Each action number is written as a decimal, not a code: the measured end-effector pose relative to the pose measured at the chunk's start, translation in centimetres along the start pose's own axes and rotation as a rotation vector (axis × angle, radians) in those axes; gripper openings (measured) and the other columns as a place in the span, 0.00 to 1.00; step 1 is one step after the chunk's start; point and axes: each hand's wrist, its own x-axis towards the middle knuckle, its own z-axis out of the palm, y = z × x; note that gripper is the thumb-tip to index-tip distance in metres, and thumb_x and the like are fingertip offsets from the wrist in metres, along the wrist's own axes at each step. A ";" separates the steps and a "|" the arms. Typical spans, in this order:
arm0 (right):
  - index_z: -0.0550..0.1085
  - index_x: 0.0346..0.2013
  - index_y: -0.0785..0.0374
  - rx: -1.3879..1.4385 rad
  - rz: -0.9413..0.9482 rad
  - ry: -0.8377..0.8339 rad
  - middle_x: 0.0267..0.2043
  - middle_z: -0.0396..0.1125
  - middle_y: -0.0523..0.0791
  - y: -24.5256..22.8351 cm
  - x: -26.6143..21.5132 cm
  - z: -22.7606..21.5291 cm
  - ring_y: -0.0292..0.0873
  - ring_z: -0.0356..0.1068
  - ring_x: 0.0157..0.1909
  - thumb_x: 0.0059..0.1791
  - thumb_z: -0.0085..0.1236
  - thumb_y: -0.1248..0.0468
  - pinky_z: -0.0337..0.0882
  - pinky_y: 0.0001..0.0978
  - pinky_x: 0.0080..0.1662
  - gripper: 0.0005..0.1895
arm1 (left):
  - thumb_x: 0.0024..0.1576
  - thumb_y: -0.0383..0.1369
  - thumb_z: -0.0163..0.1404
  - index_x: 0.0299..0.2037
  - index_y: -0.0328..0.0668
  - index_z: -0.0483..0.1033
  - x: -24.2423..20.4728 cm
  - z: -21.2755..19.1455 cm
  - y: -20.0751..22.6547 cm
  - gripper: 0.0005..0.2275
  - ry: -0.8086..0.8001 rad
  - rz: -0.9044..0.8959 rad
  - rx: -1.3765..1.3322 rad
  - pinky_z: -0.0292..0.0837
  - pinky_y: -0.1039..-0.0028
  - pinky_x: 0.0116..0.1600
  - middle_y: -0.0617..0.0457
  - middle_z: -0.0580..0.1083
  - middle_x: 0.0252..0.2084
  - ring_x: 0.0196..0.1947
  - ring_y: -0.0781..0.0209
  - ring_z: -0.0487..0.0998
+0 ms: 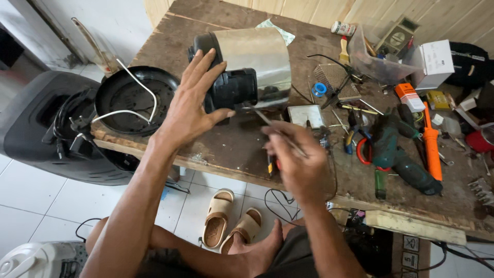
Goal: The person works on a disassembled electric kettle on a wooden workbench. They use a power drill to remove screws from the base, then switch to a manual screwdriver to continue unscrewing and prying the casing apart. The person manipulates the kettle's internal components and casing throughout the process.
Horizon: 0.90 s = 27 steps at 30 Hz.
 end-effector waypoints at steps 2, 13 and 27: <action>0.80 0.56 0.66 0.086 0.003 0.007 0.49 0.82 0.50 1.0 0.6 2.0 0.39 0.81 0.40 0.59 0.59 0.70 0.84 0.26 0.41 0.11 | 0.62 0.47 0.68 0.83 0.45 0.59 0.0 0.1 0.0 0.42 0.011 0.005 -0.004 0.49 0.38 0.86 0.41 0.51 0.87 0.88 0.35 0.44; 0.82 0.52 0.67 -0.060 -0.193 -0.074 0.51 0.80 0.48 0.6 3.1 3.0 0.41 0.80 0.53 0.60 0.58 0.69 0.78 0.29 0.56 0.09 | 0.62 0.43 0.68 0.82 0.43 0.62 0.0 0.4 -0.1 0.39 0.050 0.020 0.003 0.51 0.41 0.87 0.41 0.53 0.87 0.88 0.36 0.46; 0.79 0.51 0.67 0.104 -0.190 0.029 0.40 0.79 0.50 2.0 3.7 5.2 0.41 0.78 0.36 0.61 0.60 0.67 0.81 0.27 0.42 0.07 | 0.65 0.45 0.67 0.82 0.43 0.62 -0.1 0.7 -0.1 0.38 0.066 0.027 -0.060 0.48 0.37 0.88 0.40 0.52 0.87 0.88 0.35 0.44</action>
